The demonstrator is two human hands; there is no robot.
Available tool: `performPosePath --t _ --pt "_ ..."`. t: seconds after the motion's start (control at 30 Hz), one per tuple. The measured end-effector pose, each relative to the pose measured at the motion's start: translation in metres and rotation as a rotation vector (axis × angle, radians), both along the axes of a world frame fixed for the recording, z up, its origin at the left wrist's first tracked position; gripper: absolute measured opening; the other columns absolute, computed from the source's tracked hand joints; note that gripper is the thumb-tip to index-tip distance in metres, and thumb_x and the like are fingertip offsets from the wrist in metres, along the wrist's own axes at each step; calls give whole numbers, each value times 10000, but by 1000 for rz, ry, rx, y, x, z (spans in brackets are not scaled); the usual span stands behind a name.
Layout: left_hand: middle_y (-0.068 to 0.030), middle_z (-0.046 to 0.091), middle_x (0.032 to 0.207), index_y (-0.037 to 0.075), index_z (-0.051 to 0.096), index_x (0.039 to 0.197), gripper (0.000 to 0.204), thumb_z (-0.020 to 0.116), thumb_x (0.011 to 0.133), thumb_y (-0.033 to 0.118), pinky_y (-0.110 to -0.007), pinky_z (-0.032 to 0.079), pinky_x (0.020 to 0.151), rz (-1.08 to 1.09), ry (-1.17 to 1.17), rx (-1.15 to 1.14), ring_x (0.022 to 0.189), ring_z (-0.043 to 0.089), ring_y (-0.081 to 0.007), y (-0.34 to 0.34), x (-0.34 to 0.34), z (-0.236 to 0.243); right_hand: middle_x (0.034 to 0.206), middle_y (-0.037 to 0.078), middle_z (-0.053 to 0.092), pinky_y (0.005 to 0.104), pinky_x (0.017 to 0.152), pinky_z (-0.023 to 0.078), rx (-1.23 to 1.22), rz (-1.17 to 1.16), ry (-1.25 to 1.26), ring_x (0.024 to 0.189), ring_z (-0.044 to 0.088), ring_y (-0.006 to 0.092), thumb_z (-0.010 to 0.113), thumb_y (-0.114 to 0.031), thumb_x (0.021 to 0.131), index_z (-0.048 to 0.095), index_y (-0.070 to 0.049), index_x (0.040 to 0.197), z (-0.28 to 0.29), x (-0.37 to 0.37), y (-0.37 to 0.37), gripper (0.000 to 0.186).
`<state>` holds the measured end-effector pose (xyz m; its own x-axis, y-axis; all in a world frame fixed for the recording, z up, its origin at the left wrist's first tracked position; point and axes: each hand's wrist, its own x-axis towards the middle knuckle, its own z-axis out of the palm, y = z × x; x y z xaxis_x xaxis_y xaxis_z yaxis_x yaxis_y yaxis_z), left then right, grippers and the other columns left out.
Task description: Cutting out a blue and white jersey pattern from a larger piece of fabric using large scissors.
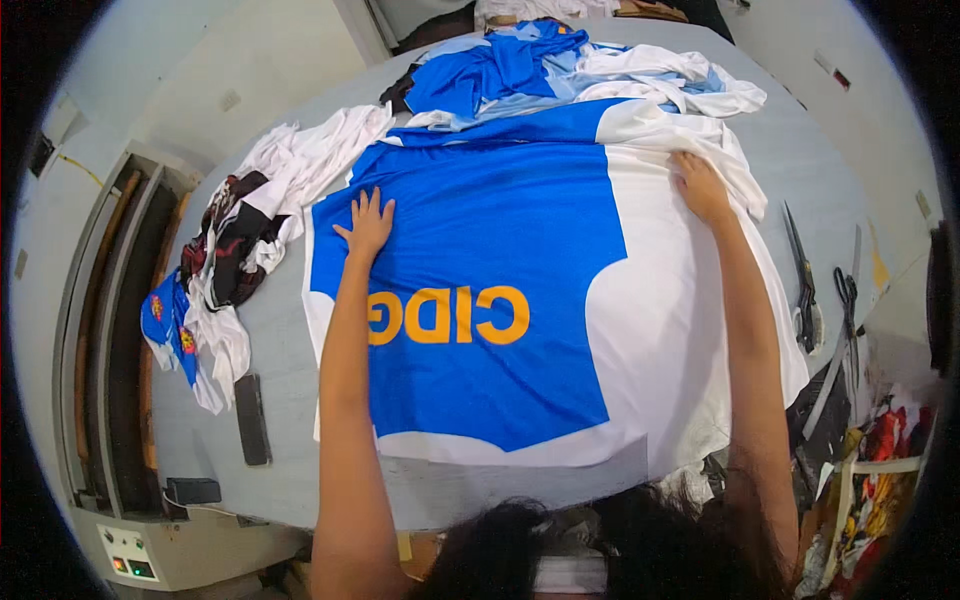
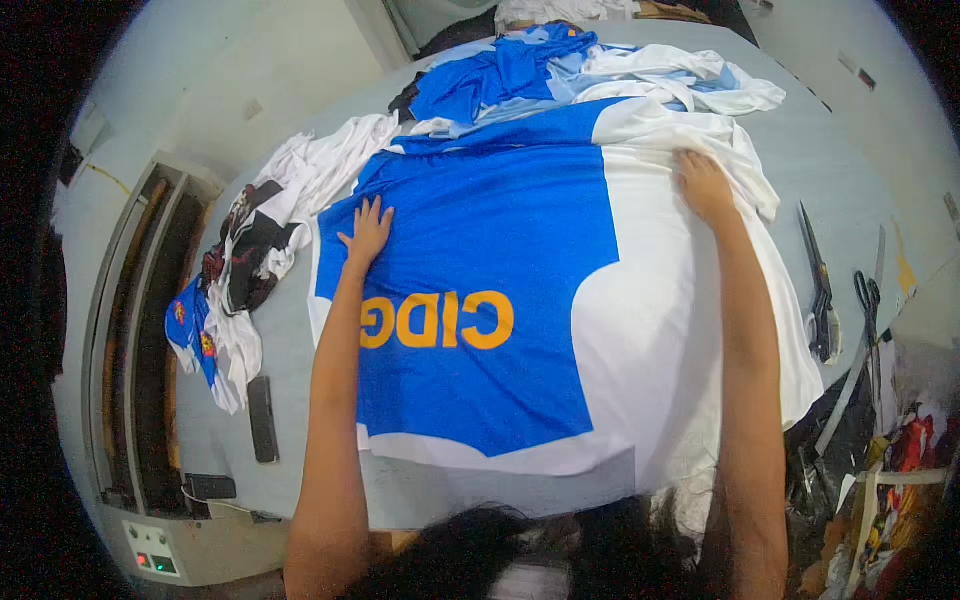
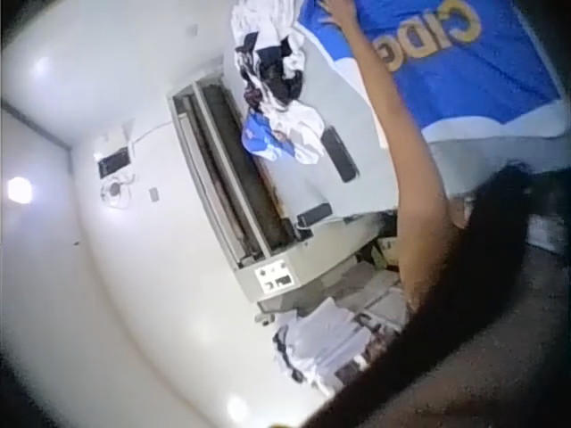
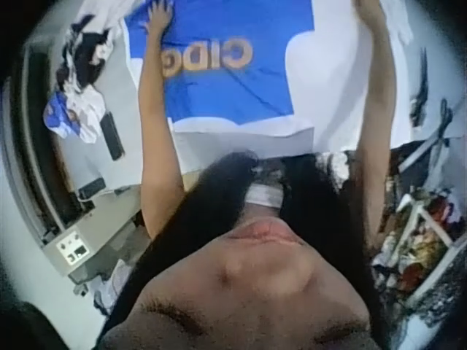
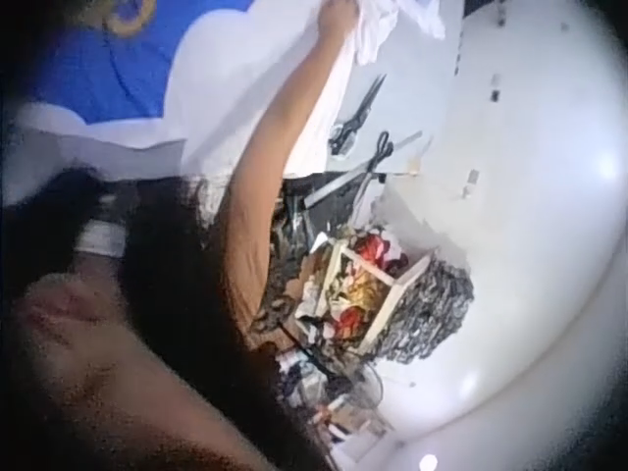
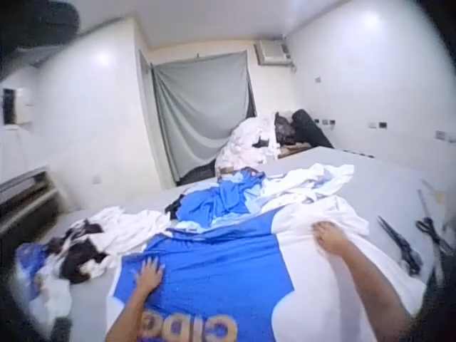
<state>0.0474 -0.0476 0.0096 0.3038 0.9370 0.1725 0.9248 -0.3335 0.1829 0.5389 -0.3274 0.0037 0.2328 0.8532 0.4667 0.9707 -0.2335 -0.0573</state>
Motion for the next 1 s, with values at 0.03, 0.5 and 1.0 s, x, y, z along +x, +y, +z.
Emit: performPosePath --t 0.03,0.5,1.0 --pt "-87 237 1431 202 303 1360 521 315 906 455 -696 88 944 -1 6 2 1317 205 -296 3 3 2 1247 135 473 467 1010 266 43 -80 -54 1183 400 307 493 -227 844 488 -92 1205 -1 -3 11 385" --pt "-123 213 1434 185 277 1370 574 301 897 510 -669 105 959 175 49 -43 1315 187 -344 -154 -163 -6 1433 105 225 564 1035 76 -309 -278 178 1318 137 381 457 -455 852 371 -224 1330 18 -201 -209 537" --pt "-138 511 1078 95 438 1140 393 528 761 147 -480 448 754 345 88 -65 973 539 -335 -194 -238 15 1344 180 363 431 1038 212 -67 -159 282 1261 287 368 525 -260 855 492 -73 1220 4 -180 -242 411"
